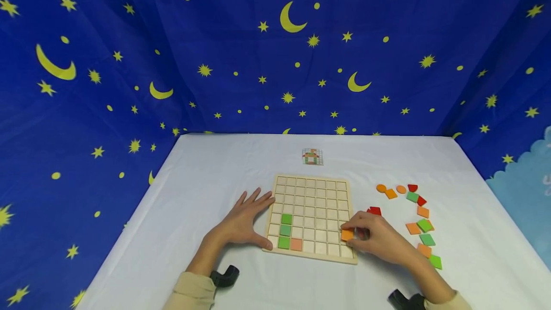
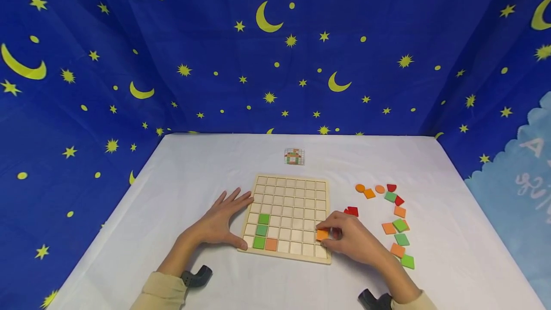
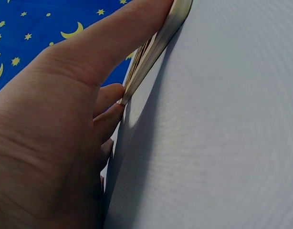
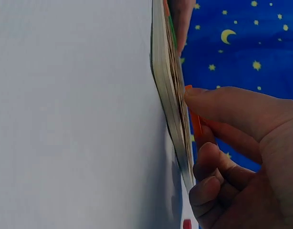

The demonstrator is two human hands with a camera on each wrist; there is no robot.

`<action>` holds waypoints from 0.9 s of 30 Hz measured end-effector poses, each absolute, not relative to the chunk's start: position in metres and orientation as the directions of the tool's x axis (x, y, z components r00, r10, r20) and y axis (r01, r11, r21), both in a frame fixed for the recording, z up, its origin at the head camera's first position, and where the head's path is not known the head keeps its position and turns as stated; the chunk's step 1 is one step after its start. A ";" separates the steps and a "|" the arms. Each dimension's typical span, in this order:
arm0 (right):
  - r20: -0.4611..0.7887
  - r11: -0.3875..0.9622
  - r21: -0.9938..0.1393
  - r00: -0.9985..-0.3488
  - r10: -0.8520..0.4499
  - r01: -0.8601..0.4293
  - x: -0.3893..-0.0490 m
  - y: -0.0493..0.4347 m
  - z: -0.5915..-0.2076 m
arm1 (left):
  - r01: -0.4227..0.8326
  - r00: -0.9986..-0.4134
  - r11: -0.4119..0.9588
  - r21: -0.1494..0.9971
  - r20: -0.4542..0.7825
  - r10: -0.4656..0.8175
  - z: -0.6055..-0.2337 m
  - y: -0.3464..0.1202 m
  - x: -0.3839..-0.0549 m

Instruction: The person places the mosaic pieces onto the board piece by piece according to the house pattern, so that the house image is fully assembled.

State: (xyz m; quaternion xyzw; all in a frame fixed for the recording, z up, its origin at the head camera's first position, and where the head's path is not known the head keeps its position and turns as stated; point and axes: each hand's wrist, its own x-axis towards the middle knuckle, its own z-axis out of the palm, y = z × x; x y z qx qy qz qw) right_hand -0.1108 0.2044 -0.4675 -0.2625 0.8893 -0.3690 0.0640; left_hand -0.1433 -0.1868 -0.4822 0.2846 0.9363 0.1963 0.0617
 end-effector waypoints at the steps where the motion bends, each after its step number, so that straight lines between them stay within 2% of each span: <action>1: 0.071 0.590 -0.694 -0.855 -0.514 -0.413 -0.111 0.203 -0.468 | 0.507 -0.831 0.762 0.403 -0.006 0.557 -0.482 -0.187 -0.143; 5: 0.042 0.585 -0.710 -0.853 -0.521 -0.392 -0.112 0.195 -0.467 | 0.503 -0.832 0.765 0.402 -0.013 0.554 -0.481 -0.186 -0.143; 11: 0.093 0.529 -0.724 -0.823 -0.560 -0.442 -0.112 0.183 -0.468 | 0.508 -0.830 0.761 0.402 -0.006 0.557 -0.480 -0.186 -0.143; 15: 0.077 0.528 -0.732 -0.821 -0.565 -0.432 -0.112 0.175 -0.468 | 0.511 -0.829 0.757 0.407 -0.001 0.559 -0.480 -0.186 -0.143; 19: 0.056 0.540 -0.717 -0.808 -0.586 -0.441 -0.111 0.167 -0.469 | 0.507 -0.830 0.760 0.408 -0.006 0.557 -0.481 -0.186 -0.142; 27: 0.106 0.514 -0.696 -0.780 -0.616 -0.501 -0.110 0.152 -0.469 | 0.500 -0.834 0.764 0.407 -0.012 0.552 -0.480 -0.186 -0.142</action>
